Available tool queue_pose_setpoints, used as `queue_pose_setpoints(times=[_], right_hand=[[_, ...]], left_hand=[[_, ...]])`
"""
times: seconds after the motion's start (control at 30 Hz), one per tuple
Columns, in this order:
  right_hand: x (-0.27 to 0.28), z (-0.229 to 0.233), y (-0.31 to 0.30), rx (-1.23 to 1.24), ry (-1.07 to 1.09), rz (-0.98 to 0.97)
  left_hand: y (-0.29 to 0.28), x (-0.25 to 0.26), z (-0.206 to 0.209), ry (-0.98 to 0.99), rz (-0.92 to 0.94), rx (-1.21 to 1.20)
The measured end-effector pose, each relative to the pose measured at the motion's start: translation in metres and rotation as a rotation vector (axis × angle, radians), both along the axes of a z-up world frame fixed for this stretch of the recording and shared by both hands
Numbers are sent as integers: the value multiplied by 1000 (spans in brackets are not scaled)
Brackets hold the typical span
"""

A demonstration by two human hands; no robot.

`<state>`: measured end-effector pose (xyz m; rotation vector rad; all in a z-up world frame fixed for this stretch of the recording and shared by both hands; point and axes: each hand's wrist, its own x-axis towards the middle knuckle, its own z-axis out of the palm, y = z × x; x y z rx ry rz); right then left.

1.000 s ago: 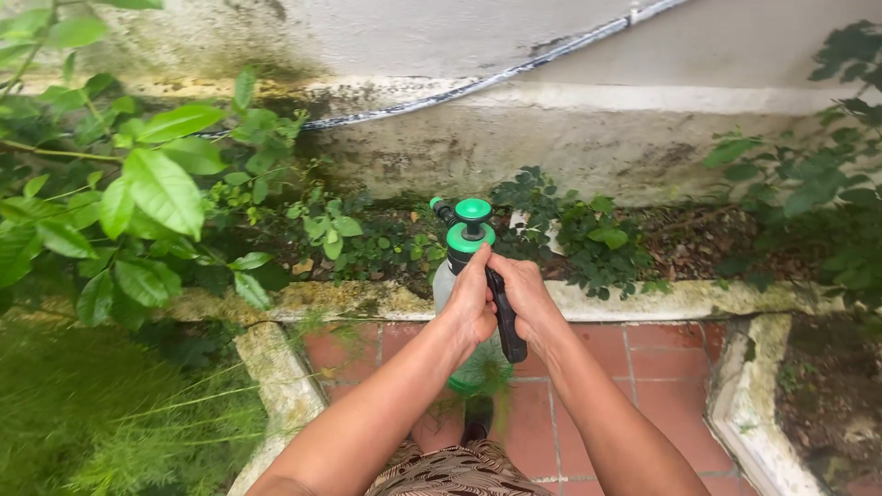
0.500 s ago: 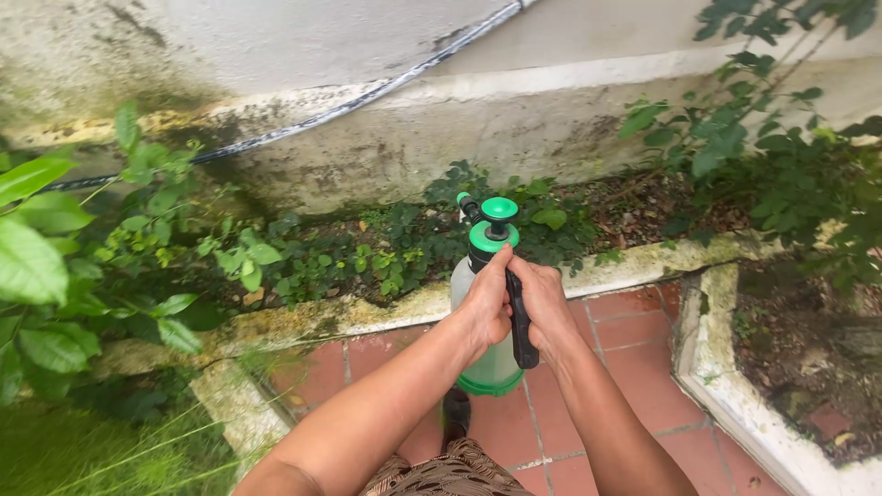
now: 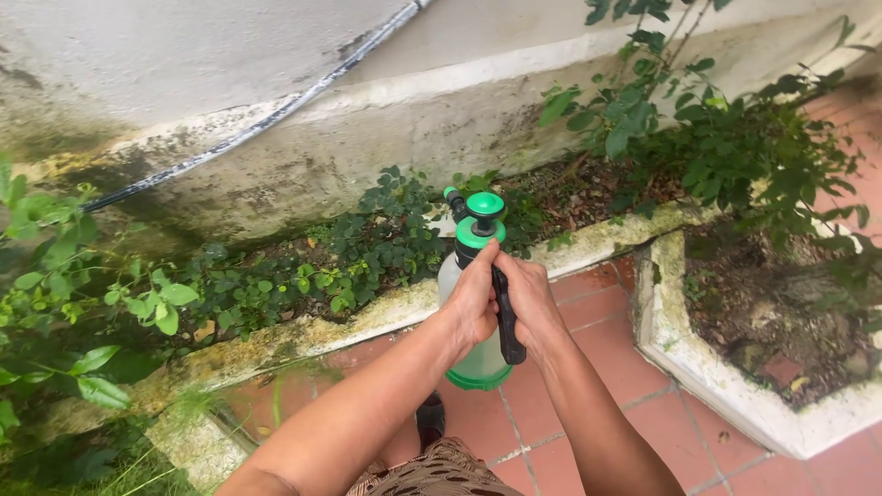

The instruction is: Spraying water or pesticide on garden plants using a pressurized hand sprayer.

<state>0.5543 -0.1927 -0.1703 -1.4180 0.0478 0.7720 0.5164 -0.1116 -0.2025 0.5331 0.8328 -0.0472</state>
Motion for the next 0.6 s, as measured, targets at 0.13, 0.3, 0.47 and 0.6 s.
queue_pose_setpoints(times=[0.13,0.3,0.47,0.6], right_hand=[[1,0,-3,-26,-1,3],[-12,0,16,-20,-2,13],[-33,-12,52,-40,22,102],[-60,-18,87,-7,49,204]], left_hand=[[0,-3,16,23,-7,-40],[16,-10,-9,40,-4,-31],[50,-39,-21,66,91,-74],[81,-71,-37,64,167,-86]])
